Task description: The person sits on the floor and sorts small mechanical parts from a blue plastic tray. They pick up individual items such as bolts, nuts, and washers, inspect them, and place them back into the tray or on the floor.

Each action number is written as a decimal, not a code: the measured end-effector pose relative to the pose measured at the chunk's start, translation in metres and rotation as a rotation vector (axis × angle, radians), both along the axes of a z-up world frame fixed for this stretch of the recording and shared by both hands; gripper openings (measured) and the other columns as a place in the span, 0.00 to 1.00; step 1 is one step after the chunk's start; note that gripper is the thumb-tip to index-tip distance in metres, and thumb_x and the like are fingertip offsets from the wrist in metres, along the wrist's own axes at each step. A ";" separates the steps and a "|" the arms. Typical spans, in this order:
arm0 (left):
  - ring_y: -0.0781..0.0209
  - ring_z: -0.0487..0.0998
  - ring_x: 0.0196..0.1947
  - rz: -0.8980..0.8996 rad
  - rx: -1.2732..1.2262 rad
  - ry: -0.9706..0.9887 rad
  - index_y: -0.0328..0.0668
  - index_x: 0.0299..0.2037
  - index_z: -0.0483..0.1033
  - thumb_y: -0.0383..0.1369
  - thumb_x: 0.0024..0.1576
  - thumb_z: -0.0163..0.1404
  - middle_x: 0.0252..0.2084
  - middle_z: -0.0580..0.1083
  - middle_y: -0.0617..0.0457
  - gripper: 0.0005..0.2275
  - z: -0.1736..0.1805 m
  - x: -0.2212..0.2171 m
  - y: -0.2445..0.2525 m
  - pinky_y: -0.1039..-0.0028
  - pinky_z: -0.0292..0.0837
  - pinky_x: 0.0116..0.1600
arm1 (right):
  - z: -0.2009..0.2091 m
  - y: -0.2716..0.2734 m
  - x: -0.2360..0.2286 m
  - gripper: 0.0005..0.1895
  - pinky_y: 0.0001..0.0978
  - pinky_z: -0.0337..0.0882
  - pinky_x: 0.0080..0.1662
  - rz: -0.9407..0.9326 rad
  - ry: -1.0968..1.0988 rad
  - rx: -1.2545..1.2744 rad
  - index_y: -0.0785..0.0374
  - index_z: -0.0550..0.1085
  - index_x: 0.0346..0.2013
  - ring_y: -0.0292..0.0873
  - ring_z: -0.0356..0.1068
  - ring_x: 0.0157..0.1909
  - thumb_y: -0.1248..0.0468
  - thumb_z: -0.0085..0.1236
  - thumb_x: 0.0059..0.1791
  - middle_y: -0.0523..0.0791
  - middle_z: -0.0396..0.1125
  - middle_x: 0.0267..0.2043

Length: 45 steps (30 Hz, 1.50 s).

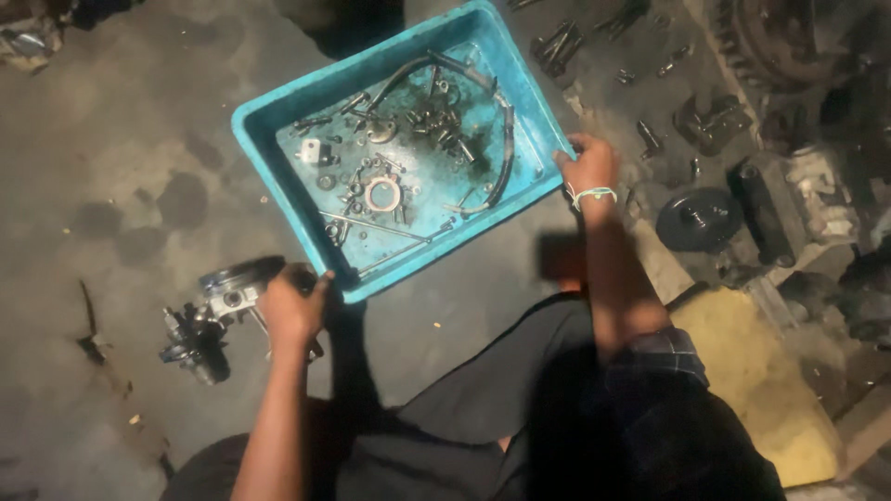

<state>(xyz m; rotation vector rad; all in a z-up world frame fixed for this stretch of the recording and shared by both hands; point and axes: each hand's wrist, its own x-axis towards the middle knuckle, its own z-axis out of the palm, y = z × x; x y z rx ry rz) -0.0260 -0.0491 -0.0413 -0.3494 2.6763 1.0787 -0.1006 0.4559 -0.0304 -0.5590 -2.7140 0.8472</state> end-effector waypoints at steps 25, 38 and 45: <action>0.37 0.80 0.42 0.042 -0.374 -0.229 0.43 0.46 0.80 0.45 0.49 0.65 0.41 0.79 0.38 0.20 0.065 0.007 -0.033 0.51 0.75 0.45 | 0.054 -0.078 0.010 0.12 0.48 0.72 0.47 0.363 0.175 0.328 0.66 0.81 0.39 0.60 0.73 0.43 0.65 0.68 0.43 0.55 0.74 0.39; 0.61 0.79 0.32 0.175 0.344 0.336 0.35 0.40 0.77 0.34 0.58 0.60 0.32 0.78 0.49 0.10 0.061 -0.009 -0.016 0.72 0.72 0.40 | -0.016 -0.187 -0.074 0.14 0.52 0.70 0.51 0.714 -0.212 0.367 0.59 0.80 0.44 0.61 0.70 0.49 0.71 0.57 0.45 0.54 0.71 0.44; 0.60 0.77 0.26 0.174 0.354 0.258 0.35 0.38 0.77 0.34 0.56 0.60 0.29 0.78 0.49 0.09 0.074 -0.013 -0.008 0.70 0.71 0.35 | -0.024 -0.185 -0.077 0.11 0.51 0.70 0.54 0.708 -0.277 0.394 0.60 0.79 0.42 0.59 0.70 0.52 0.70 0.57 0.46 0.52 0.72 0.47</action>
